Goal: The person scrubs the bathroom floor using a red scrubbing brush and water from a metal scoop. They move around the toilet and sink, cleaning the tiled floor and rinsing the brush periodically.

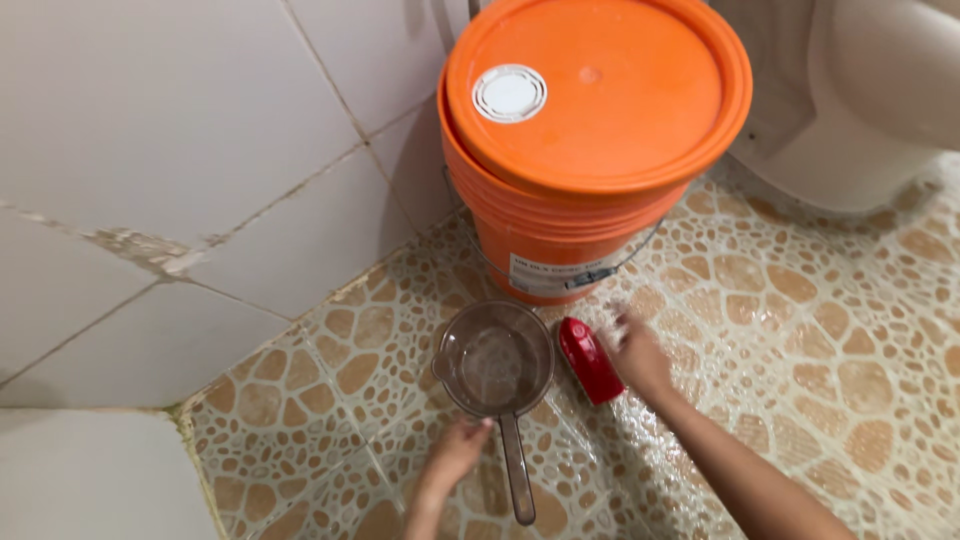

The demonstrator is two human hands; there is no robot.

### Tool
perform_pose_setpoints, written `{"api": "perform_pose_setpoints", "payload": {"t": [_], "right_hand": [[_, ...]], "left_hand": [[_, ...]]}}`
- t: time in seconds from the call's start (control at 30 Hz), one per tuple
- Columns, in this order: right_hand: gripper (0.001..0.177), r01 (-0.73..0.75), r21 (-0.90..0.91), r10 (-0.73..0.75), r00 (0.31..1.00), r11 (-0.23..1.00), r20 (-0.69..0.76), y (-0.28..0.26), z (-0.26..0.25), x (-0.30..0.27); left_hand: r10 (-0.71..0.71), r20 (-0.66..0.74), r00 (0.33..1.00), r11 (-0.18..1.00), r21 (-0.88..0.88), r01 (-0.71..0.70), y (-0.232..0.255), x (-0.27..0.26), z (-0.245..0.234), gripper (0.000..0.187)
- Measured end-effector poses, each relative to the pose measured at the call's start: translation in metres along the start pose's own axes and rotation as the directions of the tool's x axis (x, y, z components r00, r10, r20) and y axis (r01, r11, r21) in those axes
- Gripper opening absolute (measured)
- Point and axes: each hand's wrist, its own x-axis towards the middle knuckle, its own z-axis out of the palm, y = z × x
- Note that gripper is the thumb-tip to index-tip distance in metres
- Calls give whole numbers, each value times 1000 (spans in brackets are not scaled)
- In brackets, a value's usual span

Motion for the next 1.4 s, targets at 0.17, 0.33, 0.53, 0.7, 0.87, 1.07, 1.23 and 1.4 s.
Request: {"api": "perform_pose_setpoints", "payload": {"t": [0.17, 0.33, 0.53, 0.7, 0.87, 1.07, 1.23, 1.4], "right_hand": [[8, 589, 638, -11, 739, 496, -674, -56, -126, 49], [32, 834, 1, -504, 334, 552, -796, -190, -237, 48], [64, 694, -541, -843, 185, 476, -505, -393, -297, 107], [63, 649, -557, -844, 286, 519, -453, -437, -314, 157], [63, 550, -581, -800, 425, 600, -423, -420, -320, 194], [57, 562, -573, -803, 409, 596, -434, -426, -348, 208], [57, 594, -471, -743, 624, 652, -241, -429, -366, 210], [69, 700, -479, -805, 235, 529, -545, -353, -358, 210]], "left_hand": [[282, -340, 897, 952, 215, -218, 136, -24, -98, 39], [520, -412, 748, 834, 54, -550, 279, -22, -141, 33], [449, -470, 760, 800, -167, -576, 378, 23, -138, 35], [253, -635, 730, 918, -80, -388, 399, 64, -122, 60], [70, -690, 721, 990, -40, -135, 405, 88, -116, 75], [117, -677, 726, 989, 142, -27, 422, 88, -124, 65], [109, -657, 746, 966, 248, 77, 435, 97, -131, 67], [126, -633, 764, 984, 176, -16, 434, 106, -150, 51]]}}
